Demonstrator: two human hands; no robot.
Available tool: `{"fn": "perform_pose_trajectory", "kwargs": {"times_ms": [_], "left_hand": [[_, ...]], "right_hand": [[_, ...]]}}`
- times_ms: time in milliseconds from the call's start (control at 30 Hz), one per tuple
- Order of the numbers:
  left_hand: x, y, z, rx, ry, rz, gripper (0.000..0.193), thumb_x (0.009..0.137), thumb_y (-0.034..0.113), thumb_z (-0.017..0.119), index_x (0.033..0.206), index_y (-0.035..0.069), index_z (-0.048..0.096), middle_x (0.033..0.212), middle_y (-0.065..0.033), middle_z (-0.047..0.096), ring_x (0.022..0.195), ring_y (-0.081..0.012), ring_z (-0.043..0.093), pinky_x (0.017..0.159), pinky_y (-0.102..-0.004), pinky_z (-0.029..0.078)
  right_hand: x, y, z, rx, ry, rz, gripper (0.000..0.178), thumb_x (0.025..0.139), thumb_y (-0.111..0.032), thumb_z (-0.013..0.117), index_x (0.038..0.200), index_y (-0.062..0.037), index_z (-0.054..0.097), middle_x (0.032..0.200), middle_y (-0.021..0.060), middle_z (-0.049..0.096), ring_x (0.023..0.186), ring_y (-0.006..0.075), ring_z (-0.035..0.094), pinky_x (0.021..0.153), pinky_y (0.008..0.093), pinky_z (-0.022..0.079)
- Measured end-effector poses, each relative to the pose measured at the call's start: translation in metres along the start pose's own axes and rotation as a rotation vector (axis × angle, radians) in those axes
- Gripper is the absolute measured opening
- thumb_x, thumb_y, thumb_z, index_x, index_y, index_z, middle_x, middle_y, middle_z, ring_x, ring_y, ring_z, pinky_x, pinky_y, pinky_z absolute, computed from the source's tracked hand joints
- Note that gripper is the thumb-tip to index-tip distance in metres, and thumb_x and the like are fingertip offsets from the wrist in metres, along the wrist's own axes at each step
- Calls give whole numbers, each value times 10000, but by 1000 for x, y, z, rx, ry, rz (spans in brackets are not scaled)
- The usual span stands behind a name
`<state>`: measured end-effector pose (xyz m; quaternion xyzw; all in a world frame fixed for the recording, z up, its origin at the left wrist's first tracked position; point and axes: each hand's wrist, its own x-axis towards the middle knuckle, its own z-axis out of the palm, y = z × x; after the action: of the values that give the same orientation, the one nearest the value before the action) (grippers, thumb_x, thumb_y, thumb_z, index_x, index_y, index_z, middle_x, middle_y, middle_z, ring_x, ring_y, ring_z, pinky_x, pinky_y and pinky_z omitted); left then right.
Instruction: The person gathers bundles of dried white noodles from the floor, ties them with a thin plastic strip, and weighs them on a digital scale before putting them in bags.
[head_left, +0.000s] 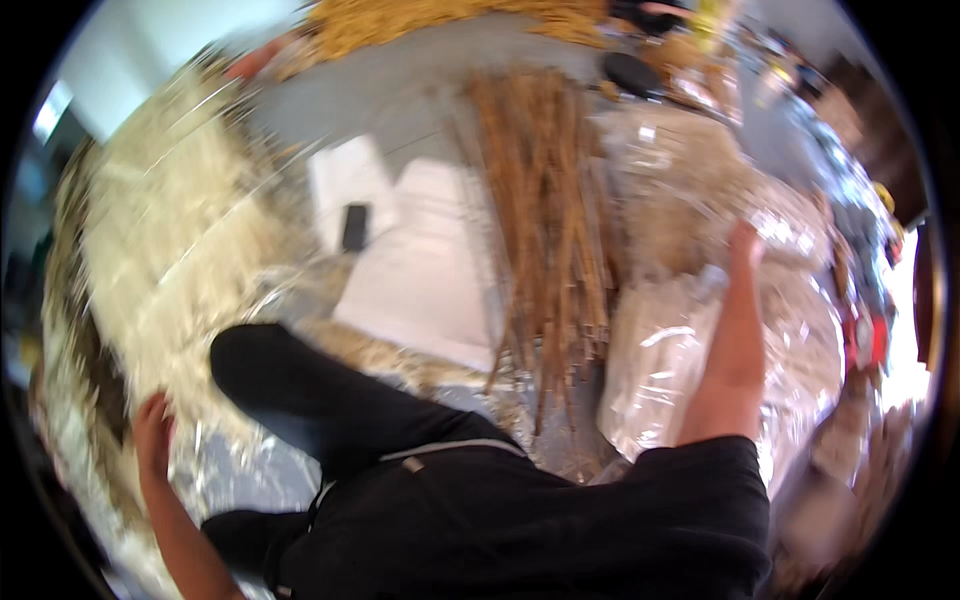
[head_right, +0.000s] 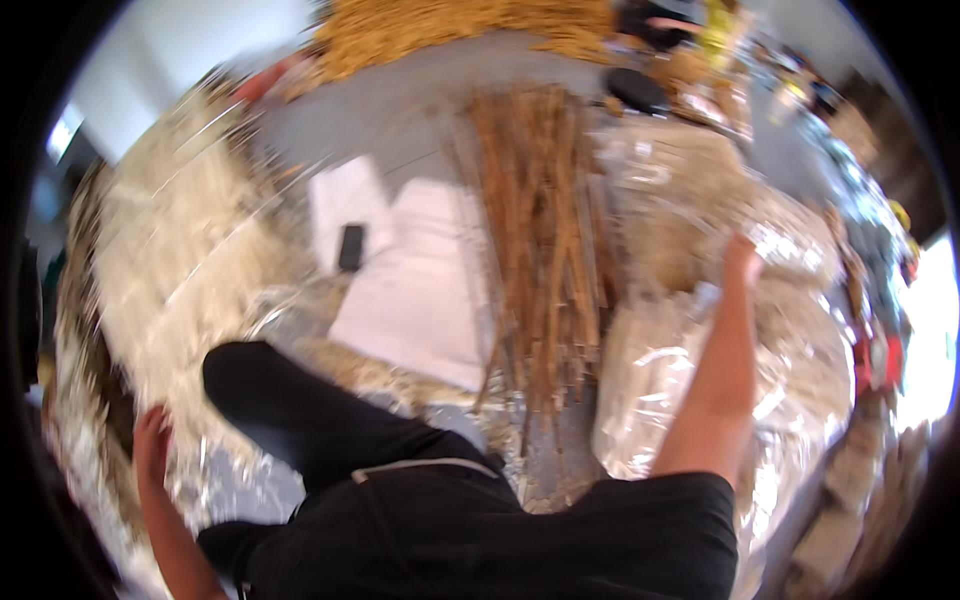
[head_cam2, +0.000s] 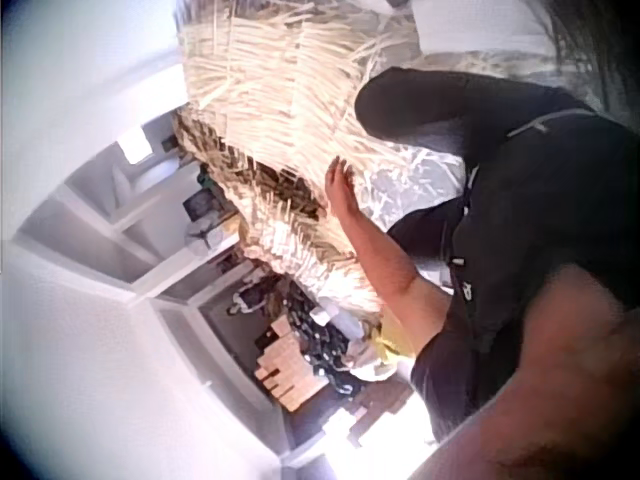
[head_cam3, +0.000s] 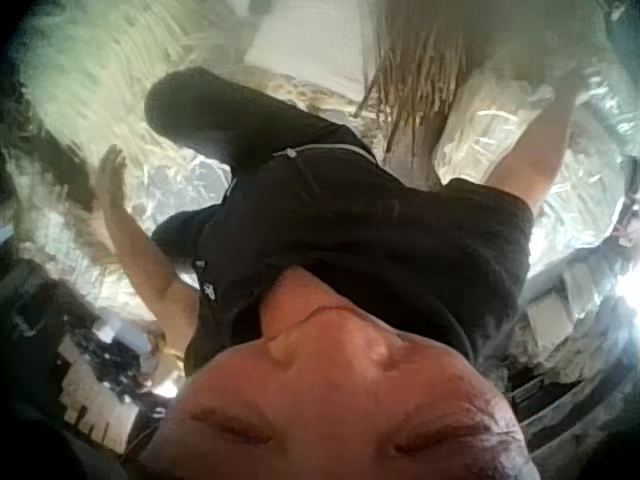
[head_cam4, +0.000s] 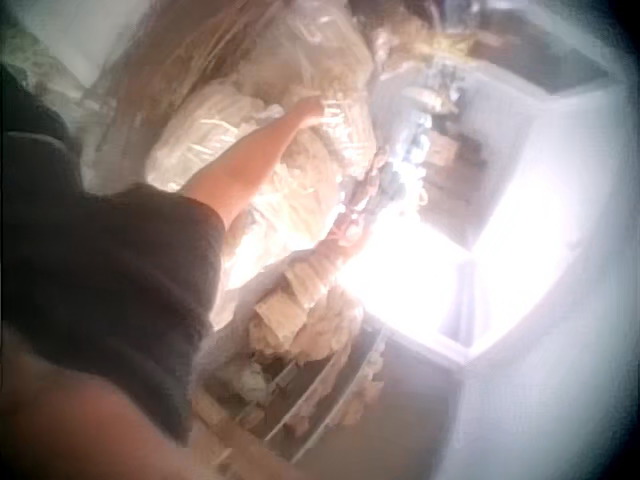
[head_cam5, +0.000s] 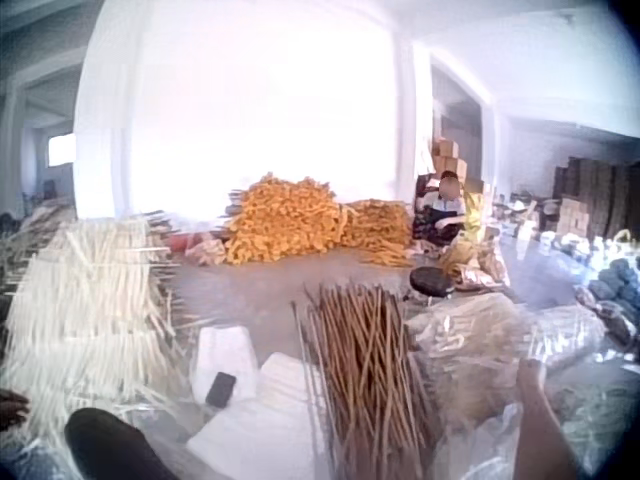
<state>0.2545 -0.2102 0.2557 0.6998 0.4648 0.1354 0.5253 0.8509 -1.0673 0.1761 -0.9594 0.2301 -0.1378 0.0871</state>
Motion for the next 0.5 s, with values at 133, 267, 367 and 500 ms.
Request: {"fn": "perform_pose_trajectory", "kwargs": {"times_ms": [133,267,367,500], "left_hand": [[-9,10,23,-51,4,-4,280,895,189,605,1158,95,625,996,15,643,791,-64,572,703,-199,473],[-44,10,-2,-79,106,46,279,923,233,586,1164,98,628,1000,19,633,818,-68,576,719,-209,476],[-72,16,-39,-236,285,239,304,941,237,575,1202,85,610,1005,18,632,828,-59,574,747,-196,464],[-106,60,-67,-378,523,724,369,933,266,570,1240,61,571,1000,-16,608,874,-96,565,770,-234,459]], "right_hand": [[10,-17,10,-83,-31,3,479,927,-480,458,897,-52,670,827,106,589,730,274,546,641,380,463],[-8,-72,20,-87,-28,195,476,918,-494,496,839,-55,661,690,62,550,579,205,501,520,335,437],[-86,-165,26,65,19,739,480,911,-504,525,796,-57,655,587,29,521,465,153,467,430,302,417],[-172,-207,46,762,-443,-45,347,896,-385,582,798,-60,650,625,27,567,464,142,485,433,283,430]]}}
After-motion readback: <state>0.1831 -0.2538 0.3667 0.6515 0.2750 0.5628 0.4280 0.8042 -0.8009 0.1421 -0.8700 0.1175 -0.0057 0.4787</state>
